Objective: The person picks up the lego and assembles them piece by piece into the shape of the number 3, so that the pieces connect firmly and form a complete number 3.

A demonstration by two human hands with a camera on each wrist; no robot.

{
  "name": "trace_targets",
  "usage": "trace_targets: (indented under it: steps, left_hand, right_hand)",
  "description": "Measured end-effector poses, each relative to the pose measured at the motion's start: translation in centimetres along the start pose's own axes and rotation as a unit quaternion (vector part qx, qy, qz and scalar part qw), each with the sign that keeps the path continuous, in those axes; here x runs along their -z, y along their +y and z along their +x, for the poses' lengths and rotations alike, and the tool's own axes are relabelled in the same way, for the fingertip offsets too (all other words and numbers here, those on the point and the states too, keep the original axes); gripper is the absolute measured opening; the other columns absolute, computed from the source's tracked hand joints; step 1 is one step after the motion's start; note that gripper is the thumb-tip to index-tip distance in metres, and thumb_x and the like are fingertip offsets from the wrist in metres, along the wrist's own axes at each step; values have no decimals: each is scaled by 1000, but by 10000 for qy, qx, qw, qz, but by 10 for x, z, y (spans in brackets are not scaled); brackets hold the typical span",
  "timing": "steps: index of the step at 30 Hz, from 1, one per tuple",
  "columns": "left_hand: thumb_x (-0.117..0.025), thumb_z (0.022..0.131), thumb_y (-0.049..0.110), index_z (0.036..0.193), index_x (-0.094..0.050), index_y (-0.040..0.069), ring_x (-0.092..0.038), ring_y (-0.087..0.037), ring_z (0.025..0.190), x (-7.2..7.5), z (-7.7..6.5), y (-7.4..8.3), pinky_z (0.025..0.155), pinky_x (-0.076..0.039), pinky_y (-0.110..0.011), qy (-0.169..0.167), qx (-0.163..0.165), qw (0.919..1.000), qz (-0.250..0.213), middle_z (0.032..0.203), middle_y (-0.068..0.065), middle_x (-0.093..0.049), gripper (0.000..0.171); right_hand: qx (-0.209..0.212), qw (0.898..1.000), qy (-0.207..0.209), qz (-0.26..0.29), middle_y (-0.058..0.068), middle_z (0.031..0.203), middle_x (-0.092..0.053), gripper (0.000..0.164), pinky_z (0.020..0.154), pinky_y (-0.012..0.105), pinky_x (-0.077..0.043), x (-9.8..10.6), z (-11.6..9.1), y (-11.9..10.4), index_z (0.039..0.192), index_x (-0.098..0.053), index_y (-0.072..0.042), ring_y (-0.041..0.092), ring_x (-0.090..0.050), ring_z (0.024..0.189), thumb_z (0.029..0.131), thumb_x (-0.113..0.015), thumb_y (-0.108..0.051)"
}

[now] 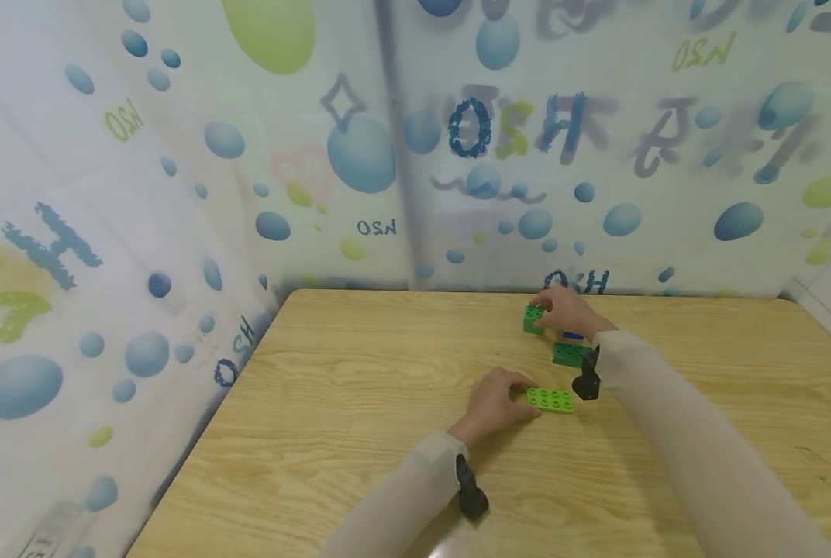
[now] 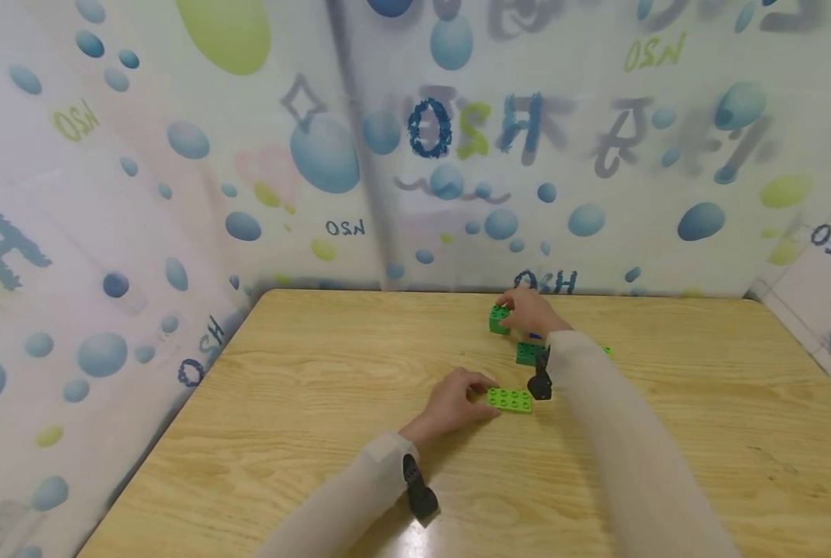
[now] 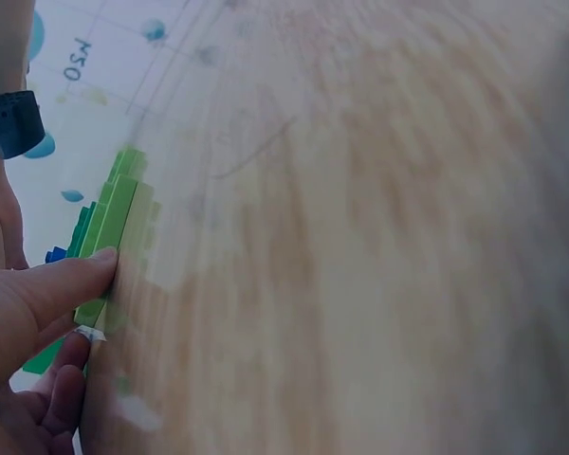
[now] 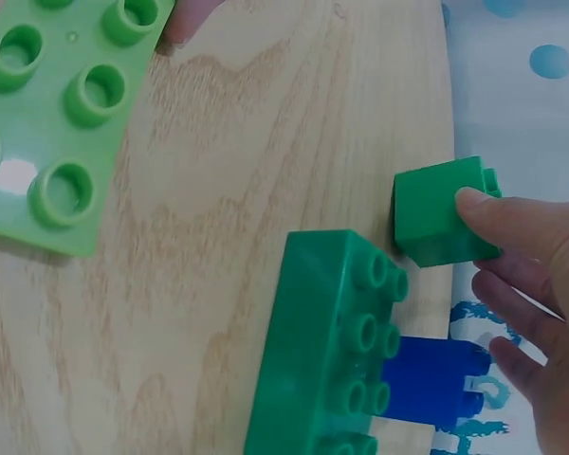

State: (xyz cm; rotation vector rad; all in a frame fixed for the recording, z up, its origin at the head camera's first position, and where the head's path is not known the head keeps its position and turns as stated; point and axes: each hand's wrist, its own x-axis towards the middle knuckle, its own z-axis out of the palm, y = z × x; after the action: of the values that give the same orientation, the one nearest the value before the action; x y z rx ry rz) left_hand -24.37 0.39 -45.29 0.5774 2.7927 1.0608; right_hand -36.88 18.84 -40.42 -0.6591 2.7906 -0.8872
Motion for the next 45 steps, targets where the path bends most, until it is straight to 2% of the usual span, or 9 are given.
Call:
trace_targets:
  steps: [4, 12, 19, 28, 37, 45]
  left_hand:
    - [-79, 71, 33, 105, -69, 22, -46, -1, 81, 0, -1, 0, 70, -34, -22, 12, -29, 10000, -3, 91, 12, -57, 37]
    - [-79, 72, 32, 107, -69, 20, -46, -2, 80, 1, -2, -2, 68, -34, -21, -34, -84, 9999, 61, 92, 11, -58, 38]
    - [-79, 72, 31, 107, -68, 19, -47, -4, 81, 4, -4, -1, 69, -35, -22, -64, 4, 10000, -42, 93, 9, -58, 38]
    - [-79, 71, 31, 106, -69, 20, -47, -4, 83, 3, -3, 0, 71, -35, -23, -21, 13, 10000, 6, 93, 11, -58, 38]
    - [-79, 71, 32, 105, -69, 20, -48, -4, 81, 2, 0, 2, 70, -35, -21, 26, 24, 10000, 92, 91, 10, -57, 37]
    - [-79, 71, 31, 105, -69, 18, -48, -5, 81, 0, 1, 2, 70, -36, -21, -29, 32, 10000, 0, 91, 9, -57, 38]
  right_hand:
    - [-21, 9999, 112, -41, 24, 115, -56, 39, 84, 51, -42, 3, -2, 0, 118, -57, 5, 40, -51, 105, 84, -66, -10]
    - [300, 9992, 216, -123, 24, 113, -57, 39, 82, 51, -43, 14, -13, -11, 118, -58, 5, 40, -53, 102, 84, -67, -12]
    - [333, 9989, 257, -219, 21, 113, -57, 41, 81, 52, -42, 23, -31, -19, 120, -57, 2, 38, -52, 102, 84, -66, -15]
    - [781, 9945, 459, -530, 18, 108, -61, 41, 79, 49, -44, 28, -56, -19, 117, -58, 4, 35, -56, 96, 82, -69, -15]
    - [1087, 9912, 576, -498, 11, 101, -62, 39, 71, 42, -47, 24, -84, -24, 115, -62, 0, 27, -58, 86, 80, -72, -14]
    - [1194, 9911, 441, -386, 14, 104, -63, 37, 73, 43, -48, 10, -109, -29, 112, -63, 1, 30, -59, 92, 79, -72, -11]
